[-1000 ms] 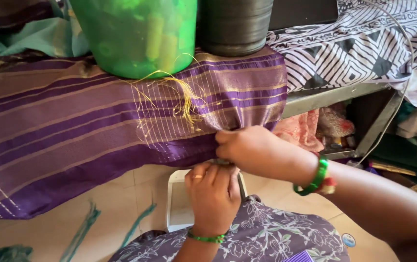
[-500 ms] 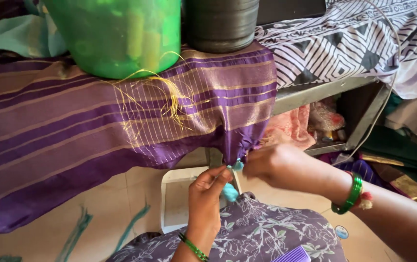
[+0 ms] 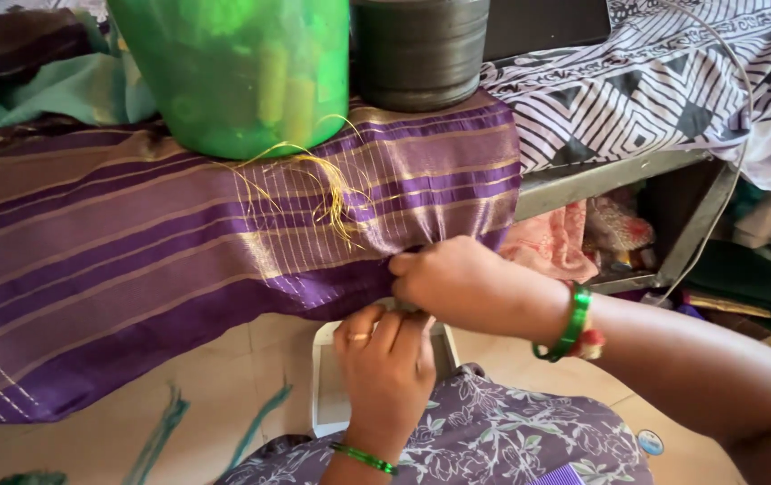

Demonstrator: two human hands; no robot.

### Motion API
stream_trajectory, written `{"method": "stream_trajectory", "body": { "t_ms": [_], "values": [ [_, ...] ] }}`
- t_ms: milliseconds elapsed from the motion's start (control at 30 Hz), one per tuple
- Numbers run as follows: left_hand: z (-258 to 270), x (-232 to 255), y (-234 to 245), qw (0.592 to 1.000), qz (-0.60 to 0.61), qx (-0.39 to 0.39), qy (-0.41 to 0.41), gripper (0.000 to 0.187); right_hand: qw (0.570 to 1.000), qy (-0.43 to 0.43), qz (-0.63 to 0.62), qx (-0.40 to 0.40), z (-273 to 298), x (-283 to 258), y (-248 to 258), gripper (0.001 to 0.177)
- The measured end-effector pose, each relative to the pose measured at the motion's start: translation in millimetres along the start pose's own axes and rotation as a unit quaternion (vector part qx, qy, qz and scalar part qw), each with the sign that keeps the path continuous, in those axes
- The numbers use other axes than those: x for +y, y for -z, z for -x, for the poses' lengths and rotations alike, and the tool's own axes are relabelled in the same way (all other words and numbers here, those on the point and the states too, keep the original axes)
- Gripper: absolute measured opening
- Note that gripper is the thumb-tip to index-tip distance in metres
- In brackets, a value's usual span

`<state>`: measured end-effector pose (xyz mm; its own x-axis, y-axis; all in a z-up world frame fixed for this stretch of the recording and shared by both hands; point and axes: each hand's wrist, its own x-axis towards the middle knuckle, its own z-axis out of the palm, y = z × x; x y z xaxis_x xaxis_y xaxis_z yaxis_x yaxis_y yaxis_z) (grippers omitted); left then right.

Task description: The person sits on the floor and makes tassels from turquoise thread, folding and tying the thread, trimming the ends with scissors, and combing the strands smooth. They attach the finished tassels along the edge of a purple fabric, working one tassel at a time.

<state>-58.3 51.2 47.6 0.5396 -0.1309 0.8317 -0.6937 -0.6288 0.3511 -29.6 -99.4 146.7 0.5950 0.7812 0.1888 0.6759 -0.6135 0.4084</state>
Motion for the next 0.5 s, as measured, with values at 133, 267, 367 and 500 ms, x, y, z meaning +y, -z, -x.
{"method": "stream_trajectory", "body": {
  "t_ms": [133, 267, 367, 500],
  "values": [
    [16.8, -9.9, -35.6, 0.997, 0.081, 0.011, 0.005, 0.01, 0.962, -0.076, -0.192, 0.176, 32.4, -3.0, -2.1, 0.008],
    [35.9, -17.9, -71.5, 0.801, 0.375, -0.155, 0.441, 0.016, 0.823, -0.359, -0.414, 0.151, 59.8, -15.4, -17.7, 0.01],
    [33.6, -10.3, -77.0, 0.815, 0.377, -0.124, 0.422, 0.019, 0.657, -0.461, -0.588, 0.103, 79.2, -18.4, -49.7, 0.008],
    [28.9, 0.2, -71.7, 0.91, 0.348, -0.021, 0.225, 0.015, 0.563, -0.445, -0.68, 0.15, 90.5, -13.5, -80.2, 0.009]
  ]
}}
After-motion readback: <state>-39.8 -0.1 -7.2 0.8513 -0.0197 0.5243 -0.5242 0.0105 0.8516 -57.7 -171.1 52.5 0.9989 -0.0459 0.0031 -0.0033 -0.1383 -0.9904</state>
